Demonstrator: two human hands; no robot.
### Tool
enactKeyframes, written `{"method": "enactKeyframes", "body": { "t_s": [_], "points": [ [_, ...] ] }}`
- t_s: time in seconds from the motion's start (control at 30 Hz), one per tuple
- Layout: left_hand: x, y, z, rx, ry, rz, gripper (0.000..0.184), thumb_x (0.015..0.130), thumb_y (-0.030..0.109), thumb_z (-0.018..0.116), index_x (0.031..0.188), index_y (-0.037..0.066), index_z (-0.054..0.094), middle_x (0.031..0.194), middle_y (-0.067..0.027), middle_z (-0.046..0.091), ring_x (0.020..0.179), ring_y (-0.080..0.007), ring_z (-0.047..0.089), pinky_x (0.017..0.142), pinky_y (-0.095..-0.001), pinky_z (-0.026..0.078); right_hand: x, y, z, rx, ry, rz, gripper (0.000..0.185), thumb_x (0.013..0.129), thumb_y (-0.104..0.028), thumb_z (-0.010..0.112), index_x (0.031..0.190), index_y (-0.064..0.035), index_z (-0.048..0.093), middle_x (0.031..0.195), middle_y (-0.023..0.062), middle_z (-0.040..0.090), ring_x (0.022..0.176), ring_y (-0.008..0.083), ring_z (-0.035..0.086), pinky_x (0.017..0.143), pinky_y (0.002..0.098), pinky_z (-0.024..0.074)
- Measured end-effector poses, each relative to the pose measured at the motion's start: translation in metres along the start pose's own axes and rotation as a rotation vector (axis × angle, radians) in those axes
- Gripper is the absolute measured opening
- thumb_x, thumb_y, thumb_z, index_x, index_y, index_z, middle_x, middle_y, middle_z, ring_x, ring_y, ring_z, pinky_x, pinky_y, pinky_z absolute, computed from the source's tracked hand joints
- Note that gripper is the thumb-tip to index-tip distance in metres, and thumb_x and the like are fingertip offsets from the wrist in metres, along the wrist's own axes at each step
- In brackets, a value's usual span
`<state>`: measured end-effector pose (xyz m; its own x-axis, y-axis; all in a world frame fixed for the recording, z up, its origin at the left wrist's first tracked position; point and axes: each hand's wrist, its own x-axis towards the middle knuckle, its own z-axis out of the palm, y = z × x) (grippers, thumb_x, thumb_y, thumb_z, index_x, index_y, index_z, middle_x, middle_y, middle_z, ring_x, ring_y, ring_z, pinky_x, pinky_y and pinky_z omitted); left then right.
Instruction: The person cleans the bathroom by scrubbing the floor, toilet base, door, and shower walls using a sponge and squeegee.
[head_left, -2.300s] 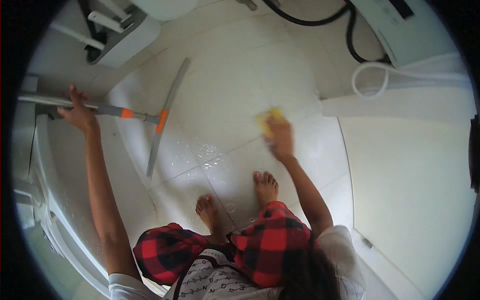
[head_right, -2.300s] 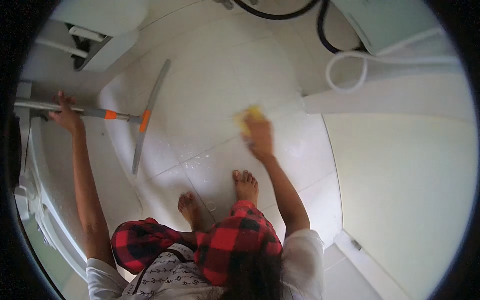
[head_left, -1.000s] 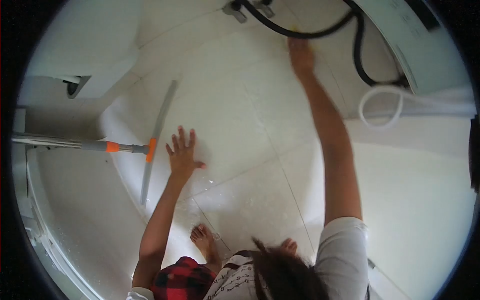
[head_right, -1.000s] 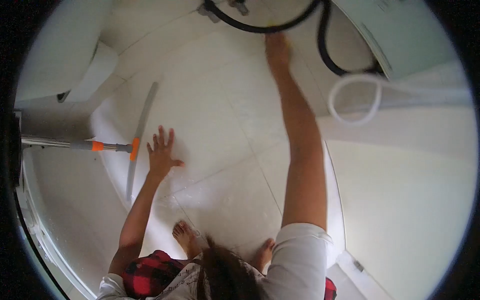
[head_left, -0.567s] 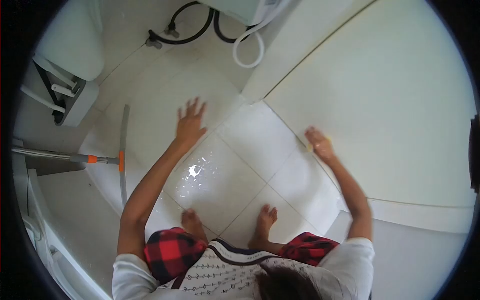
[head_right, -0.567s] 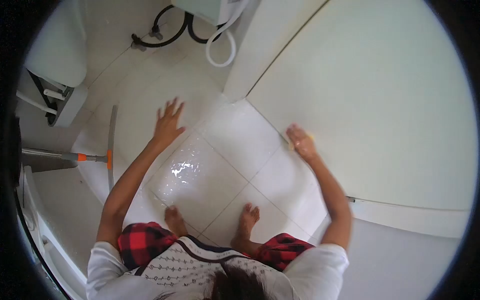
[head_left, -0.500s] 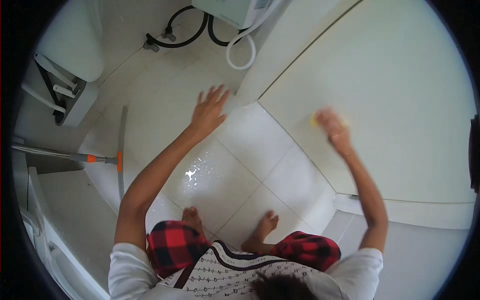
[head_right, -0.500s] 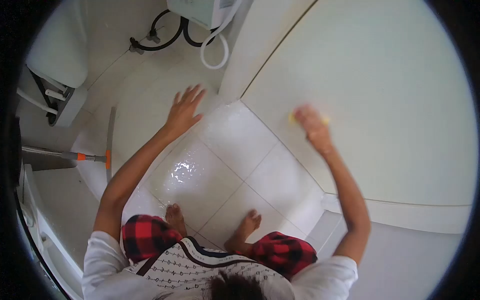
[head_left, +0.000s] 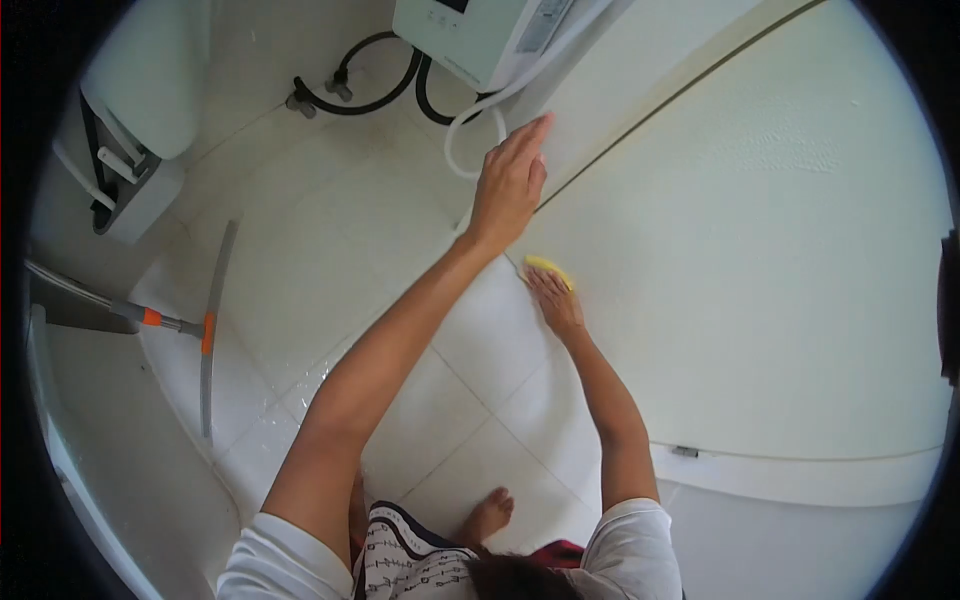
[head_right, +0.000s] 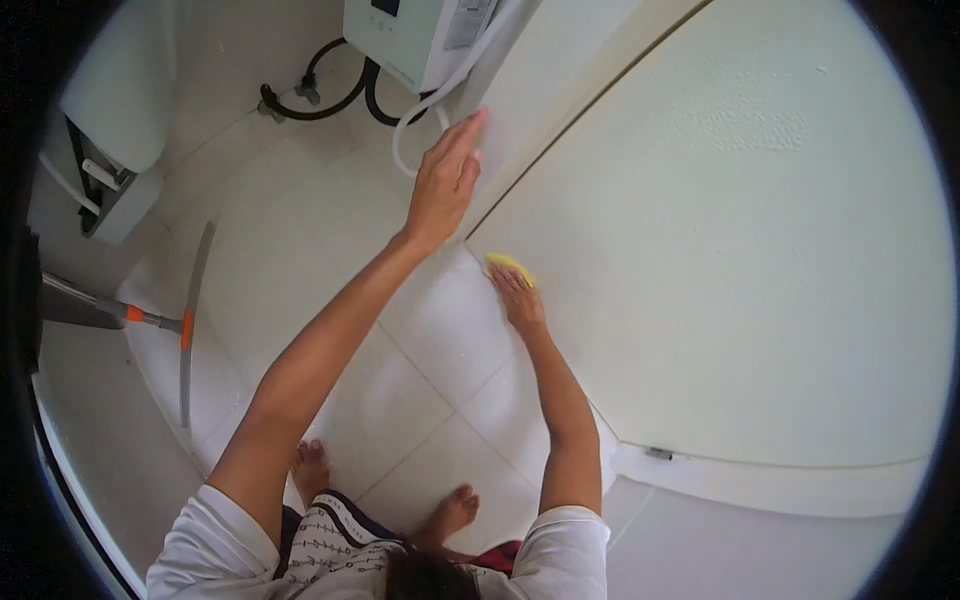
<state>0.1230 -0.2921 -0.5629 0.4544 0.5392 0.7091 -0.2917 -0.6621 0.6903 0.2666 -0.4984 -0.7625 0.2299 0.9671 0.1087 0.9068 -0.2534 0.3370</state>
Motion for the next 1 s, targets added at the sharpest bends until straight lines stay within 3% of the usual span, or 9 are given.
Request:
{"method": "enactKeyframes", "body": {
  "t_s": [0.07,0.1,0.2,0.23,0.27,0.4,0.57,0.87,1.0],
  "points": [
    [-0.004,-0.008,0.002,-0.05,-0.032,0.013,0.045,0.084,0.004,0.048,0.128,0.004,0.041,0.127,-0.0123,0.047,0.116,-0.0272,0.045,0.094,-0.0389,0.034,-0.035,0.023,-0.003,-0.423,-0.162,-0.077,0.047,0.091,-0.012,0.03,0.138,-0.0129,0.03,0.142,-0.0034,0.031,0.128,0.0145,0.032,0.108,0.0321,0.0178],
    [-0.007,-0.009,0.003,0.034,-0.045,0.086,0.046,0.082,0.003,0.05,0.128,0.004,0.042,0.127,-0.012,0.047,0.116,-0.0264,0.045,0.093,-0.0387,0.035,-0.041,0.059,-0.059,0.024,0.104,-0.074,0.053,0.087,-0.006,0.037,0.139,-0.0148,0.029,0.141,-0.0004,0.033,0.128,0.0188,0.033,0.108,0.0398,0.0192],
    [-0.012,-0.004,0.008,0.136,-0.1,0.178,0.047,0.083,0.006,0.053,0.13,0.01,0.043,0.133,-0.0064,0.042,0.119,-0.024,0.043,0.096,-0.0385,0.035,-0.031,0.149,-0.319,-0.743,0.206,0.227,0.048,0.092,-0.01,0.034,0.139,-0.0156,0.029,0.143,0.001,0.03,0.132,0.019,0.027,0.108,0.0373,0.0175],
    [-0.006,-0.001,0.008,0.174,-0.102,0.26,0.049,0.082,0.005,0.054,0.13,0.011,0.043,0.135,-0.0054,0.04,0.119,-0.0237,0.043,0.095,-0.0387,0.035,-0.021,0.184,-0.388,-0.281,0.711,0.138,0.044,0.095,-0.016,0.033,0.138,-0.0125,0.03,0.143,0.0041,0.03,0.132,0.0196,0.026,0.107,0.0389,0.0183],
    [-0.004,0.003,0.011,0.21,-0.102,0.338,0.051,0.081,0.004,0.055,0.13,0.012,0.043,0.136,-0.0045,0.039,0.12,-0.0235,0.042,0.095,-0.0388,0.035,-0.026,0.206,-0.456,-0.754,0.789,0.221,0.047,0.096,-0.024,0.033,0.139,-0.0091,0.026,0.146,0.0059,0.024,0.135,0.0199,0.018,0.107,0.0392,0.0145],
    [0.002,0.027,0.021,0.316,-0.037,0.335,0.058,0.077,0.001,0.055,0.132,0.014,0.041,0.136,-0.0034,0.038,0.123,-0.0233,0.039,0.097,-0.0433,0.032,-0.027,0.196,-0.389,-0.905,0.908,0.53,0.049,0.096,-0.031,0.031,0.138,-0.0073,0.028,0.144,0.0069,0.028,0.132,0.026,0.026,0.107,0.0404,0.0157],
    [-0.015,0.042,0.028,0.355,-0.264,0.376,0.064,0.076,0.0,0.055,0.135,0.018,0.036,0.139,-0.0035,0.034,0.127,-0.0243,0.034,0.1,-0.0462,0.029,-0.13,0.076,-0.095,-0.216,-0.084,0.051,0.047,0.096,-0.03,0.032,0.137,-0.0069,0.03,0.143,0.0073,0.029,0.131,0.0238,0.028,0.102,0.0403,0.0205],
    [-0.038,0.031,0.088,0.322,-0.454,0.305,0.084,0.074,-0.001,0.06,0.141,0.029,0.019,0.149,-0.0003,0.007,0.133,-0.0258,0.023,0.105,-0.0461,0.026,-0.171,0.257,-0.516,-0.885,0.751,0.247,0.044,0.095,-0.027,0.035,0.135,-0.0061,0.034,0.142,0.008,0.031,0.129,0.0199,0.031,0.094,0.0401,0.0291],
    [-0.033,0.033,0.082,0.471,-0.539,0.326,0.087,0.074,-0.005,0.058,0.141,0.032,0.017,0.149,-0.0029,0.002,0.134,-0.0271,0.021,0.106,-0.0462,0.026,-0.173,0.221,-0.39,-1.058,0.816,0.742,0.046,0.095,-0.029,0.036,0.135,-0.0065,0.033,0.141,0.0094,0.032,0.126,0.0216,0.034,0.097,0.04,0.0276]
  ]
}}
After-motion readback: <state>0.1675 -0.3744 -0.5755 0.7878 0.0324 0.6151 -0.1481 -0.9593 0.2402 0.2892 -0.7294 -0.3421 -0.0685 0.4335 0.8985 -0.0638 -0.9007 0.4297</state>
